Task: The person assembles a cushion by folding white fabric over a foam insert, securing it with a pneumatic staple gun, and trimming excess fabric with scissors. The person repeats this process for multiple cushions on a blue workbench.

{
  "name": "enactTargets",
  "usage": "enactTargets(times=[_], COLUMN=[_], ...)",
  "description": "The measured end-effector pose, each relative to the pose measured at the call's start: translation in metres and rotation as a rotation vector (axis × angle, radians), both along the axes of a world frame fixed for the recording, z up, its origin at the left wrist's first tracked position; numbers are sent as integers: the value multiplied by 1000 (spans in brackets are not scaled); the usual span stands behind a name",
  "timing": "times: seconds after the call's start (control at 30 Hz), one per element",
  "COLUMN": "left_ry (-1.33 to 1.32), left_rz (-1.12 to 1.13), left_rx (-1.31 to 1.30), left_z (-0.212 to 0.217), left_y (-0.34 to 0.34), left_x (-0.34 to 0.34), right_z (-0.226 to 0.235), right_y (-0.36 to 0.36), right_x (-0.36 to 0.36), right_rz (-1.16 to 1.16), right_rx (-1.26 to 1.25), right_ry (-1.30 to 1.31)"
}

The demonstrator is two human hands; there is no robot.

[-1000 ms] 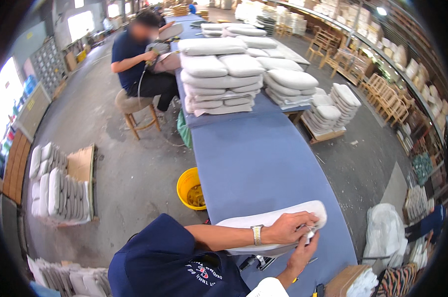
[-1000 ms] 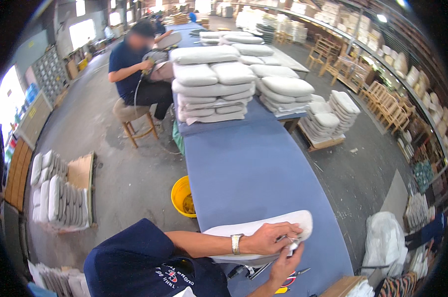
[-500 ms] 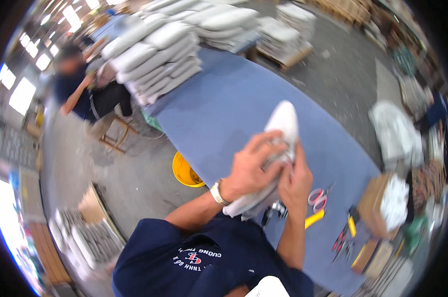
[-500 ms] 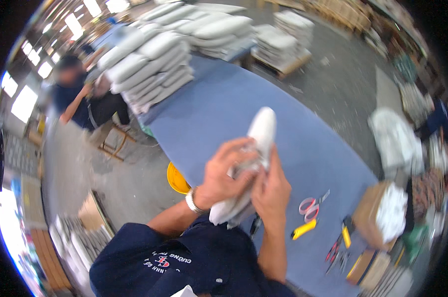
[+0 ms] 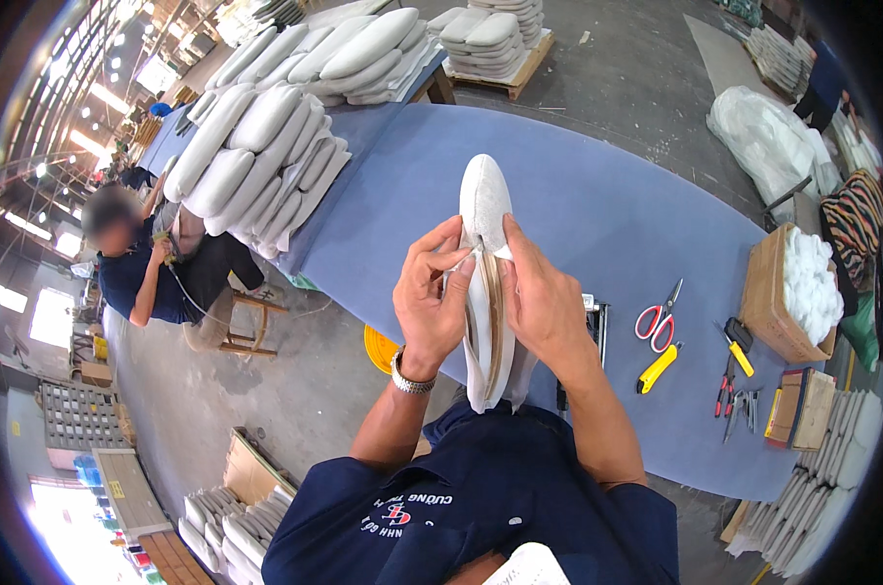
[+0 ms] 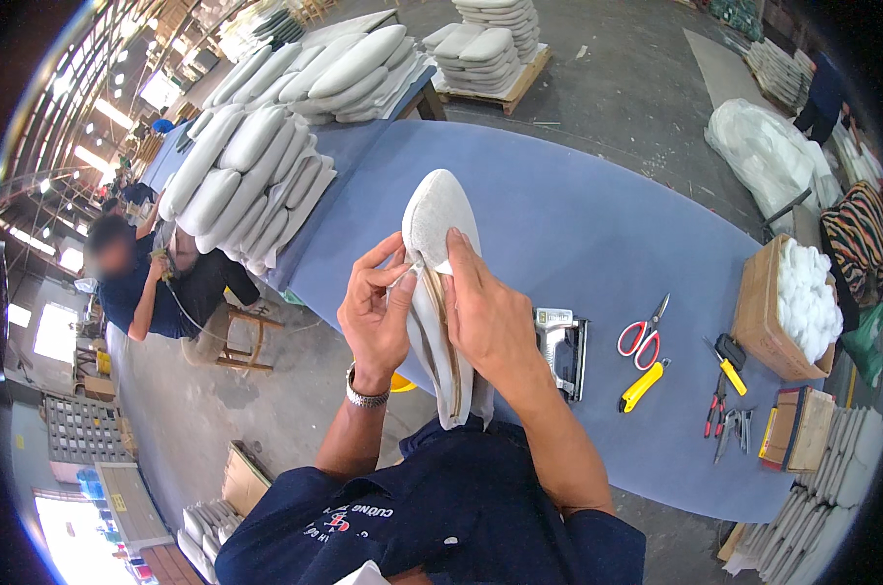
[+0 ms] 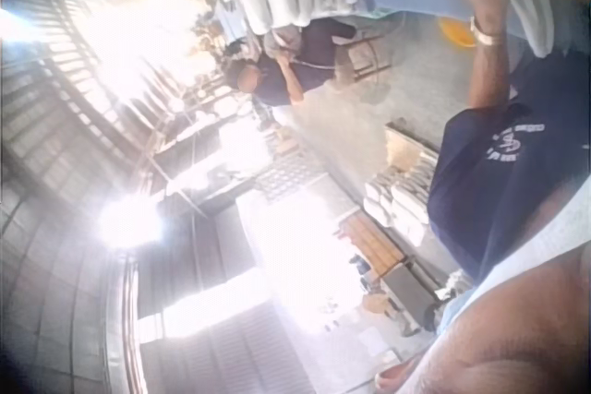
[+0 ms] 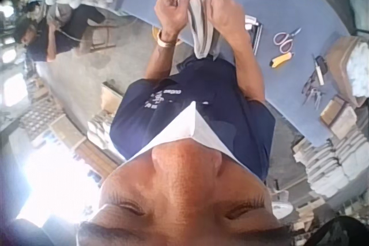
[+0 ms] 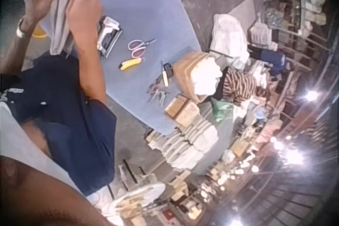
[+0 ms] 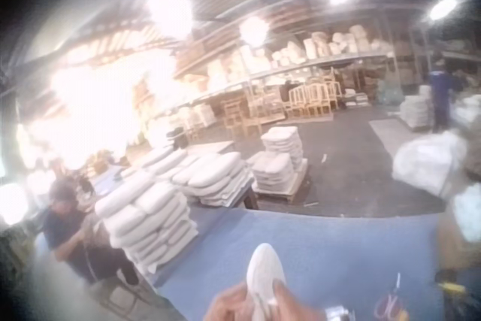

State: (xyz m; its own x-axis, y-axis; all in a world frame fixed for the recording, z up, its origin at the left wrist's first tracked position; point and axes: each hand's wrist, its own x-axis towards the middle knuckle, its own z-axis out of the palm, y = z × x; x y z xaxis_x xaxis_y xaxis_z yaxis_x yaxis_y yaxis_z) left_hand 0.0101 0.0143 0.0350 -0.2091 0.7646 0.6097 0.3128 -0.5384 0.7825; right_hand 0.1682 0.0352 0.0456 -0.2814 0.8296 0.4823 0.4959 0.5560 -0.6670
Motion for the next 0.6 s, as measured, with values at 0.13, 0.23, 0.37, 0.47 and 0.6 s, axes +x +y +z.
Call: enactTargets(times=[0.13, 0.23, 0.37, 0.47, 0.6], left_ry=[-67, -91, 48, 261, 332], left_rz=[-37, -46, 29, 104, 115], left_rx=[-21, -21, 61, 139, 164], left_z=[-4, -5, -10, -14, -17], left_y=[3, 5, 8, 3, 3], left_x=[-2, -2, -2, -5, -5], right_z=[-2, -1, -3, -2, -4], right_y=[3, 4, 5, 4, 3], right_x=[-1, -1, -3, -4, -3], right_rz=[-5, -8, -15, -15, -20], right_rx=[21, -2, -12, -15, -6], right_ry=[12, 12, 22, 18, 20])
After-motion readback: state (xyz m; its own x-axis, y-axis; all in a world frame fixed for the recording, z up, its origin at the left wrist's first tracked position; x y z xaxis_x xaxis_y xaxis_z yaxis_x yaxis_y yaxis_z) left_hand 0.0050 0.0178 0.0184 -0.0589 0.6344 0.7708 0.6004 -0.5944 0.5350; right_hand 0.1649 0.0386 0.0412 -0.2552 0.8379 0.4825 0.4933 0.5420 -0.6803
